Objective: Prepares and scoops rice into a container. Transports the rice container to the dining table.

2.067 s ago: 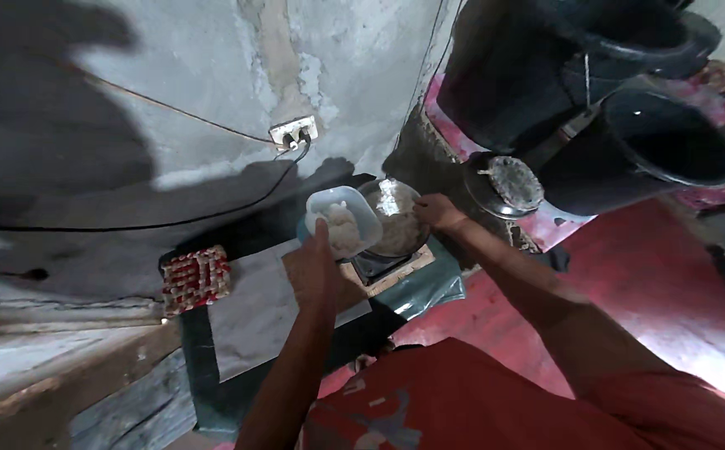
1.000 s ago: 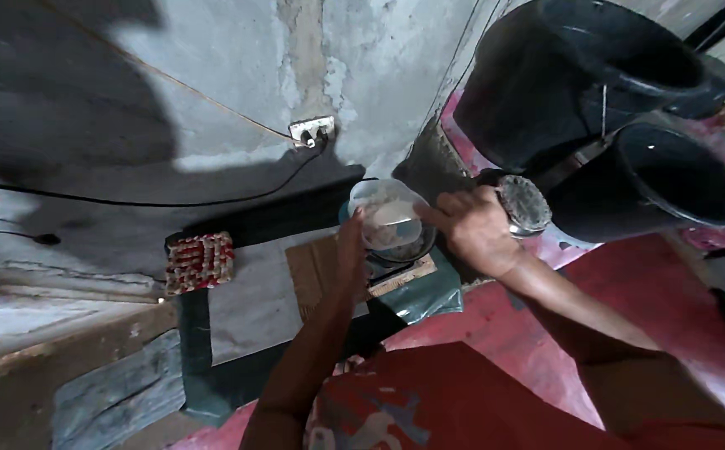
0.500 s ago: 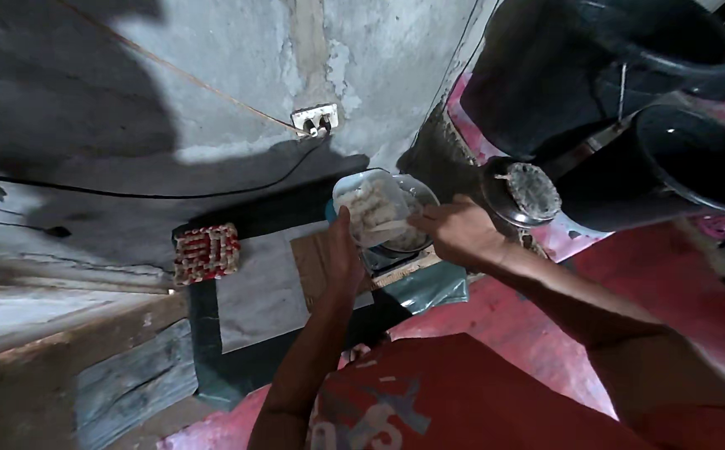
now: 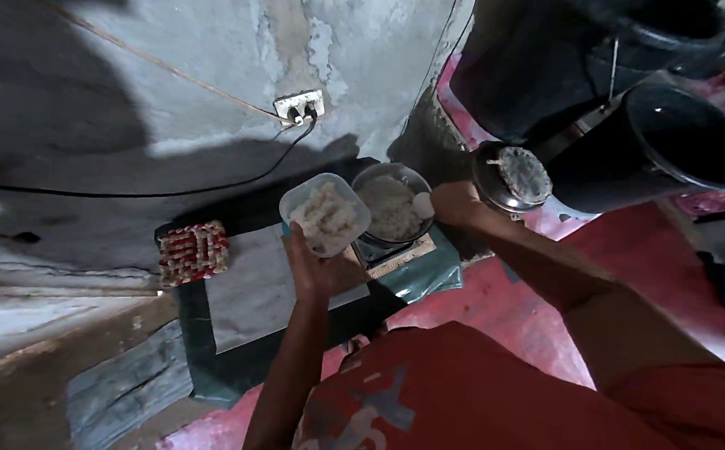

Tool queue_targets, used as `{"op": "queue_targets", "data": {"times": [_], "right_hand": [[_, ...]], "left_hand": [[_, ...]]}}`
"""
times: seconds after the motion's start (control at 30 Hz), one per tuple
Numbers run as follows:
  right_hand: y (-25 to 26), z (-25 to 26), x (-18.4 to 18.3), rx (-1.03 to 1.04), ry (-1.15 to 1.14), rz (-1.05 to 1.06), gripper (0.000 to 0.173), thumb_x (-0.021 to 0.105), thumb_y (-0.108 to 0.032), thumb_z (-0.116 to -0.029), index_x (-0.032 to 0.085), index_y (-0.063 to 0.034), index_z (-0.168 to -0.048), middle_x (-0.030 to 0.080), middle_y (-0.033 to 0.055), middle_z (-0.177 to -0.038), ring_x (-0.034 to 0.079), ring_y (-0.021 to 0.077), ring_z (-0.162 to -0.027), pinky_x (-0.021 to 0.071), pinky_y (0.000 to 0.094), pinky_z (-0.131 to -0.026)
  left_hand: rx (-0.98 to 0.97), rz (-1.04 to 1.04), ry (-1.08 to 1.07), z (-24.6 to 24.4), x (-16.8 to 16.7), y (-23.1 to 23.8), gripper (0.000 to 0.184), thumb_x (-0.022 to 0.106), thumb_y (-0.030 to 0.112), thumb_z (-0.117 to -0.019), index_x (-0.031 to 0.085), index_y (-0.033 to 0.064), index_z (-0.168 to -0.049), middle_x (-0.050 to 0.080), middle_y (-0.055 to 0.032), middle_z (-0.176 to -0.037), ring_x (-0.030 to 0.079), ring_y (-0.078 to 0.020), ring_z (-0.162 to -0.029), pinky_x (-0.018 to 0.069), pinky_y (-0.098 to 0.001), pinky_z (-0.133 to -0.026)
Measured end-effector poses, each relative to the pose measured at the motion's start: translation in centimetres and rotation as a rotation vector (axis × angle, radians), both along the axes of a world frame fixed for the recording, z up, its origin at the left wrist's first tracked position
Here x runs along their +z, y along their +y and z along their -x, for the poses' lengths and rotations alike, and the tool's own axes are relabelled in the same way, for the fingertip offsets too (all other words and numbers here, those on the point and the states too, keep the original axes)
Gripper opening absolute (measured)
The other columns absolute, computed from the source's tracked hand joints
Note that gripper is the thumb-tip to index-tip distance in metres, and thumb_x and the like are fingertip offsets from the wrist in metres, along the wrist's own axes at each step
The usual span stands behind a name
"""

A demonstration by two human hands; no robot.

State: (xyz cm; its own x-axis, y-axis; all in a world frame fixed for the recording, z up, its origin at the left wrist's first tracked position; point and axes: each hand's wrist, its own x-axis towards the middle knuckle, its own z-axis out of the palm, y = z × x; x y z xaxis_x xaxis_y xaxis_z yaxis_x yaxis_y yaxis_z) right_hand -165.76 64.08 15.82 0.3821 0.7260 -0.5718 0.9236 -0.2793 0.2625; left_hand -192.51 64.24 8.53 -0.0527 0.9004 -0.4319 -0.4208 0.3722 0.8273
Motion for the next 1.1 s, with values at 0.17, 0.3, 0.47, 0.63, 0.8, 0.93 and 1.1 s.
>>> {"op": "queue_targets", "data": {"times": [0.17,0.3,0.47,0.63,0.8,0.93,1.1], "right_hand": [[1.8,-2.1,-3.8,-0.068,0.180,-0.031,0.032,0.062,-0.027,-0.1004,0.069,0.0024,-0.111,0.068,0.0277,-0.115,0.066,0.0480,-0.108,0.0501,0.0722,-0.084],[3.1,-4.4,-8.4,-0.053,0.369,-0.002,0.038,0.054,-0.030,-0.1059,0.071,0.0020,-0.118,0.067,0.0272,-0.124,0.062,0.0450,-0.120,0.0465,0.0688,-0.099],[2.1,-3.0,-8.9,-0.073,0.379,-0.077,0.038,0.051,-0.032,-0.1066,0.071,-0.0044,-0.124,0.067,0.0237,-0.128,0.062,0.0436,-0.122,0.0470,0.0705,-0.098],[-0.5,-1.7,-7.6,-0.144,0.370,-0.209,0.037,0.053,-0.036,-0.1068,0.068,-0.0151,-0.133,0.069,0.0196,-0.126,0.065,0.0446,-0.116,0.0488,0.0715,-0.092],[-0.5,-4.0,-9.8,-0.136,0.554,-0.300,0.040,0.053,-0.039,-0.1065,0.068,-0.0160,-0.136,0.070,0.0157,-0.128,0.065,0.0377,-0.121,0.0482,0.0671,-0.101],[-0.6,-5.5,-11.4,-0.179,0.648,-0.424,0.037,0.057,-0.036,-0.1053,0.071,-0.0138,-0.131,0.071,0.0167,-0.124,0.066,0.0374,-0.117,0.0493,0.0664,-0.100],[-2.0,-6.2,-8.1,-0.270,0.637,-0.506,0.036,0.056,-0.037,-0.1056,0.071,-0.0138,-0.130,0.073,0.0162,-0.116,0.070,0.0366,-0.107,0.0521,0.0662,-0.093]], "left_hand": [[-0.007,-0.008,0.013,0.7,0.2,-0.7,0.060,0.033,0.058,-0.1078,0.040,0.0202,-0.154,0.063,-0.0117,-0.137,0.066,-0.0274,-0.117,0.0590,-0.0484,-0.090],[-0.009,0.040,0.049,0.9,0.7,-0.6,0.060,0.032,0.057,-0.1083,0.042,0.0183,-0.153,0.063,-0.0134,-0.136,0.066,-0.0276,-0.116,0.0591,-0.0471,-0.088],[-0.030,0.031,0.045,1.1,0.0,-0.4,0.060,0.035,0.056,-0.1083,0.038,0.0192,-0.156,0.060,-0.0128,-0.141,0.063,-0.0280,-0.121,0.0580,-0.0490,-0.092],[-0.011,0.049,0.117,0.6,0.3,0.0,0.059,0.037,0.054,-0.1085,0.041,0.0159,-0.153,0.062,-0.0150,-0.135,0.065,-0.0283,-0.116,0.0582,-0.0479,-0.089],[-0.030,0.000,0.101,-0.1,-0.1,0.5,0.062,0.039,0.054,-0.1080,0.032,0.0185,-0.158,0.059,-0.0145,-0.141,0.063,-0.0284,-0.121,0.0576,-0.0504,-0.093],[-0.025,0.022,0.138,-0.6,0.2,1.2,0.061,0.043,0.053,-0.1072,0.038,0.0129,-0.153,0.062,-0.0163,-0.134,0.066,-0.0287,-0.115,0.0595,-0.0478,-0.088],[-0.133,-0.007,0.202,-2.0,0.6,1.9,0.062,0.042,0.059,-0.1055,0.051,0.0135,-0.146,0.063,-0.0141,-0.133,0.064,-0.0267,-0.118,0.0572,-0.0492,-0.092]]}}
